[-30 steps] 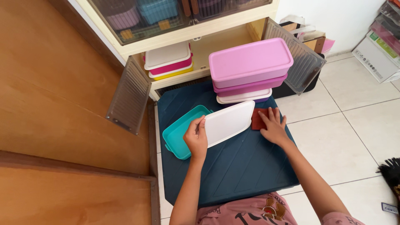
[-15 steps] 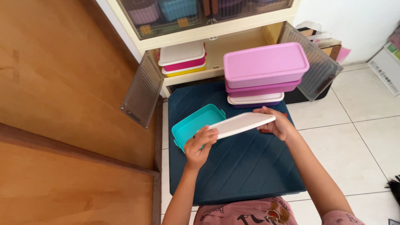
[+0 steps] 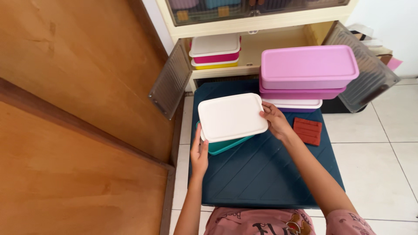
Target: The person wipes plastic food-storage containers and their lids one at a time with a red cloth on a small table, then stacks the cleaned containers and places the stacks into an open cabinet shelf.
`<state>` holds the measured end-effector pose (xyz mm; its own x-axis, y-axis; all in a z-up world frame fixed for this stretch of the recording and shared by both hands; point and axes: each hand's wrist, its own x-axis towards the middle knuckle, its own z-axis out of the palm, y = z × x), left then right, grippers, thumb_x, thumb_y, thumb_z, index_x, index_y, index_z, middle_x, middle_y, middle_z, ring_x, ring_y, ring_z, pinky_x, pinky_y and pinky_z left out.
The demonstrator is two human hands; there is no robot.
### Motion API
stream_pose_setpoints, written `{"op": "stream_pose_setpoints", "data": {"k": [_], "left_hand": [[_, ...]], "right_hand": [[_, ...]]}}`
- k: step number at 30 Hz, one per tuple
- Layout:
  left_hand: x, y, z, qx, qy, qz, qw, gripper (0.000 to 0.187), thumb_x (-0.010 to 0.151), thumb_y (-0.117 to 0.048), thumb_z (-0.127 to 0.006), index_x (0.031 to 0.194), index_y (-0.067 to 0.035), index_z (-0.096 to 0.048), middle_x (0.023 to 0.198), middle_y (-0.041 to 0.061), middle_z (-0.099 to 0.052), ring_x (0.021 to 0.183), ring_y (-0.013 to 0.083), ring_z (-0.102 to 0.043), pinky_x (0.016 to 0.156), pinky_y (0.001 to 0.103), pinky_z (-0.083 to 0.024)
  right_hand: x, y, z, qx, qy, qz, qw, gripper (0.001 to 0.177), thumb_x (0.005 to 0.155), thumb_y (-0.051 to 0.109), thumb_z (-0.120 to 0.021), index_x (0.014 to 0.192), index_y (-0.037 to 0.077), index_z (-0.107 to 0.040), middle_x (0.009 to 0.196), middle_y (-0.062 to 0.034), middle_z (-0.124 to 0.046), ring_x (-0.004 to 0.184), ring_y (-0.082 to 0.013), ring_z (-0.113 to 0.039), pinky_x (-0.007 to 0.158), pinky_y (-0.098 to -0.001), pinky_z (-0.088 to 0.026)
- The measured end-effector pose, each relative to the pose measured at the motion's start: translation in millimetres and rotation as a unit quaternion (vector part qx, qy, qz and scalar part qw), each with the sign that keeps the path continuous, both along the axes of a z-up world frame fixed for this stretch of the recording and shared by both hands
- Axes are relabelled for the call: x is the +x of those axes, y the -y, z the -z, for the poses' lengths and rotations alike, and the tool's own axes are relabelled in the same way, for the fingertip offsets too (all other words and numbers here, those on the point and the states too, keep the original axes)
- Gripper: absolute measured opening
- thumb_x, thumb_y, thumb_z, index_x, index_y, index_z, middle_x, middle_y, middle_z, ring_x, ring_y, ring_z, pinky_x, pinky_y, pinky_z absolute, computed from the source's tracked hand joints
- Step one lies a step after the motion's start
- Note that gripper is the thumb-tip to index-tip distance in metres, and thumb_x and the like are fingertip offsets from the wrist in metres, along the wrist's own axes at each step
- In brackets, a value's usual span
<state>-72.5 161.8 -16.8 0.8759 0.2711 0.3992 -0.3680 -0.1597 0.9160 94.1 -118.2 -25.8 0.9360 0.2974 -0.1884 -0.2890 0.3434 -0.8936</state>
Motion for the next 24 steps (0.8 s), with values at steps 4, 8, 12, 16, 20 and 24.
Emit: {"op": "stream_pose_setpoints", "data": {"k": [4, 8, 12, 16, 20, 24], "left_hand": [[4.5, 0.8, 20.6, -0.081, -0.051, -0.059, 0.994, 0.060, 0.100, -0.007, -0.061, 0.157, -0.004, -0.041, 0.155, 0.016, -0.053, 0.134, 0.0244, -0.057, 0.108, 0.035, -0.046], [15.1, 0.1, 33.4, -0.120, -0.100, -0.131, 0.979, 0.072, 0.090, -0.003, -0.070, 0.155, -0.006, -0.040, 0.134, 0.014, -0.063, 0.103, 0.0178, -0.062, 0.081, 0.031, -0.059], [23.3, 0.8, 45.3, -0.035, -0.102, -0.164, 0.980, 0.065, 0.090, -0.006, -0.072, 0.151, -0.006, -0.050, 0.114, 0.009, -0.067, 0.094, 0.0151, -0.063, 0.070, 0.029, -0.057], [23.7, 0.3, 57.4, 0.042, -0.116, -0.185, 0.975, 0.054, 0.090, -0.007, -0.073, 0.143, -0.009, -0.060, 0.107, 0.006, -0.062, 0.095, 0.0155, -0.062, 0.070, 0.028, -0.056], [28.2, -3.9, 64.7, 0.101, -0.133, -0.213, 0.963, 0.053, 0.089, -0.011, -0.074, 0.141, -0.013, -0.064, 0.107, 0.006, -0.060, 0.095, 0.0178, -0.061, 0.069, 0.030, -0.054], [27.7, -7.3, 72.2, 0.122, -0.127, -0.231, 0.957, 0.051, 0.086, -0.013, -0.077, 0.137, -0.014, -0.066, 0.119, 0.010, -0.053, 0.107, 0.0227, -0.057, 0.078, 0.035, -0.056]], "right_hand": [[15.9, -13.6, 41.0, -0.022, 0.073, 0.017, 0.997, 0.050, 0.099, 0.005, -0.060, 0.146, -0.004, -0.046, 0.130, -0.0123, -0.065, 0.115, -0.0182, -0.064, 0.098, -0.0289, -0.051], [19.8, -25.2, 66.5, -0.165, 0.152, 0.082, 0.971, 0.044, 0.100, 0.011, -0.064, 0.142, 0.000, -0.058, 0.108, -0.0041, -0.059, 0.093, -0.0113, -0.056, 0.082, -0.0256, -0.049], [20.1, -28.9, 75.7, -0.282, 0.220, 0.117, 0.926, 0.038, 0.097, 0.014, -0.070, 0.134, 0.005, -0.067, 0.093, -0.0007, -0.051, 0.078, -0.0098, -0.047, 0.071, -0.0257, -0.045], [23.1, -28.8, 83.1, -0.307, 0.268, 0.127, 0.904, 0.037, 0.096, 0.015, -0.071, 0.132, 0.006, -0.070, 0.092, -0.0026, -0.051, 0.075, -0.0113, -0.048, 0.069, -0.0272, -0.045], [28.0, -26.0, 88.5, -0.347, 0.294, 0.117, 0.883, 0.038, 0.096, 0.018, -0.073, 0.131, 0.006, -0.070, 0.087, -0.0043, -0.051, 0.073, -0.0127, -0.048, 0.067, -0.0285, -0.045], [28.5, -27.7, 88.1, -0.364, 0.315, 0.112, 0.870, 0.038, 0.096, 0.021, -0.073, 0.132, 0.008, -0.070, 0.085, -0.0044, -0.051, 0.072, -0.0135, -0.049, 0.067, -0.0289, -0.045]]}}
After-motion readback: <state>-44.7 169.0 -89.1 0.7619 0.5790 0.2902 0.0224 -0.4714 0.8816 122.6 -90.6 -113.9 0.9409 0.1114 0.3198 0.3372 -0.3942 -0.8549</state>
